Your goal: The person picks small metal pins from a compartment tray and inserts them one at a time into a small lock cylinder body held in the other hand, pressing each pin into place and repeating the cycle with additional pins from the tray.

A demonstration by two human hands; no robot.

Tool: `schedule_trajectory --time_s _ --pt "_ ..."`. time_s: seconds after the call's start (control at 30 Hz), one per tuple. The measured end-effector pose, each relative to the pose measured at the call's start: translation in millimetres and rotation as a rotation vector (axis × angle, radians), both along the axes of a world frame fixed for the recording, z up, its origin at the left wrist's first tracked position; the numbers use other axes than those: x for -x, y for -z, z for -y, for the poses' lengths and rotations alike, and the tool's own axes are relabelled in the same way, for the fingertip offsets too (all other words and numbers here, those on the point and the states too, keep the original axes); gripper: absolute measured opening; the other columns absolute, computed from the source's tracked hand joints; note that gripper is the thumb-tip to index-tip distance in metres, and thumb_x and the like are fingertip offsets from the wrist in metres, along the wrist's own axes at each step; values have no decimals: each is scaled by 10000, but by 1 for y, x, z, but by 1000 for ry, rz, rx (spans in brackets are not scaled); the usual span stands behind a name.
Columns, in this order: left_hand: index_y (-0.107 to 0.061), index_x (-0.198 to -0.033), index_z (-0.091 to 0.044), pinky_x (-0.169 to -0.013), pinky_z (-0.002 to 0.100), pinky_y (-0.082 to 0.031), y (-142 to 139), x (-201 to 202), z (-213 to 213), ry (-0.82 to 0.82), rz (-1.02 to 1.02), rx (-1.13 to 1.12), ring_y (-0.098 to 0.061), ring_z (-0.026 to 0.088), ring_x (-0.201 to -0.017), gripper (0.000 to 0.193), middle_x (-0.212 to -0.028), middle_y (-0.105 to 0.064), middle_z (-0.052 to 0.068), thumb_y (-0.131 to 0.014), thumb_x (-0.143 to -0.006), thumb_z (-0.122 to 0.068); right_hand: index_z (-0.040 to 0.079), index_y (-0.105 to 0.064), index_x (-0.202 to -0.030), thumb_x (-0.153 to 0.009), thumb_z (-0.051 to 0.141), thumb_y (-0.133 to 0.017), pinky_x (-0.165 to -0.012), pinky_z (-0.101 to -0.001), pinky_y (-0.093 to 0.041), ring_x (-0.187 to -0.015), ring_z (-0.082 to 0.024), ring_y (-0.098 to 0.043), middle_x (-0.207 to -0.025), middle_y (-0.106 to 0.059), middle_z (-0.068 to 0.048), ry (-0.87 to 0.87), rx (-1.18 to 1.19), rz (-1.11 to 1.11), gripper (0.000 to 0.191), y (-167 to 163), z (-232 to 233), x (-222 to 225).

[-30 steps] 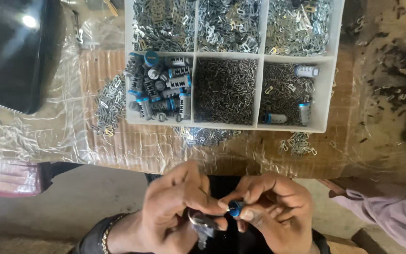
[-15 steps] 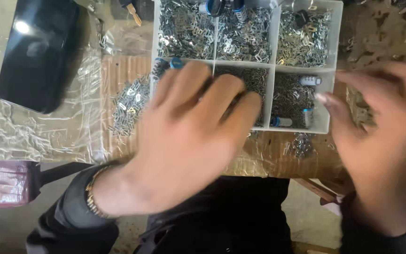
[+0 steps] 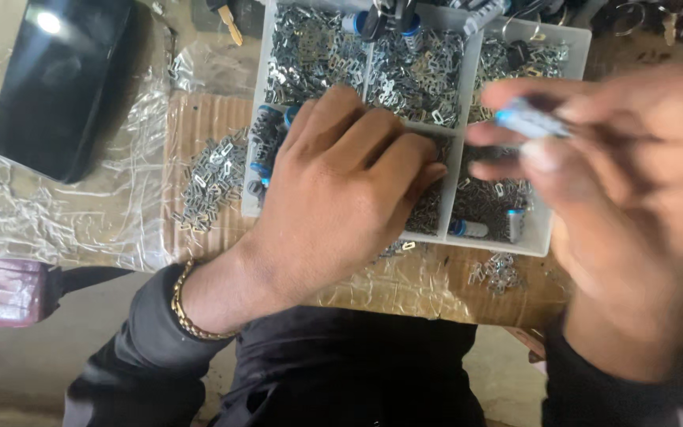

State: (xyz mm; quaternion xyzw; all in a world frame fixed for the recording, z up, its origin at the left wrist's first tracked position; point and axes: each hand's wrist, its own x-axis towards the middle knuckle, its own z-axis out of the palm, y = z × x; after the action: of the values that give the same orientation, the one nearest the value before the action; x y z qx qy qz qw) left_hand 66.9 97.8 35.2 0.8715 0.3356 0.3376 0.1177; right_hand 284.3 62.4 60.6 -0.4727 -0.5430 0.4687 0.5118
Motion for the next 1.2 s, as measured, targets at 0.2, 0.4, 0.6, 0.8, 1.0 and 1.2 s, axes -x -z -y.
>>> schedule_trajectory --time_s 0.2,0.4,0.6,0.8,1.0,1.2 --pt "-721 -939 -53 -882 404 -513 1 -6 -2 -23 -193 43 -573 275 -999 121 -982 -675 61 -773 -846 -111 -64 -552 -1197 -809 -112 -743 -847 -293 -682 -1020 -213 -731 -1185 -675 -224 82 124 41 435 15 2 28" --pt "-706 -1019 -45 -813 367 -481 9 7 8 60 156 244 -594 232 -918 176 -1032 -714 52 -833 -897 -49 -99 -582 -1223 -827 -144 -749 -926 -279 -669 -1099 -192 -698 -1295 -607 -213 104 64 137 433 25 20 17" --pt "-708 -1091 -49 -787 323 -483 -6 -3 2 47 189 282 -593 230 -931 205 -1066 -708 56 -811 -917 -15 -94 -598 -1230 -888 -121 -740 -857 -268 -689 -1057 -229 -737 -1290 -646 -225 106 43 148 372 26 21 16" --pt "-715 -945 -36 -816 421 -487 -5 -10 -2 -5 -92 204 -592 295 -915 156 -952 -703 83 -845 -870 -79 -88 -583 -1216 -899 -128 -743 -868 -283 -698 -1057 -223 -732 -1296 -627 -220 139 47 115 357 29 24 14" --pt "-713 -1086 -69 -860 339 -499 -3 0 9 55 245 398 -633 211 -977 198 -1078 -706 37 -816 -929 -8 -86 -575 -1218 -912 -159 -720 -868 -292 -697 -1028 -224 -739 -1299 -613 -233 116 37 142 346 31 26 12" --pt "-728 -1049 -53 -798 342 -489 -9 -5 2 27 187 328 -658 178 -937 192 -1067 -725 23 -815 -885 -5 -83 -574 -1196 -895 -177 -709 -867 -301 -696 -1016 -240 -743 -1281 -606 -229 127 40 121 342 32 26 14"
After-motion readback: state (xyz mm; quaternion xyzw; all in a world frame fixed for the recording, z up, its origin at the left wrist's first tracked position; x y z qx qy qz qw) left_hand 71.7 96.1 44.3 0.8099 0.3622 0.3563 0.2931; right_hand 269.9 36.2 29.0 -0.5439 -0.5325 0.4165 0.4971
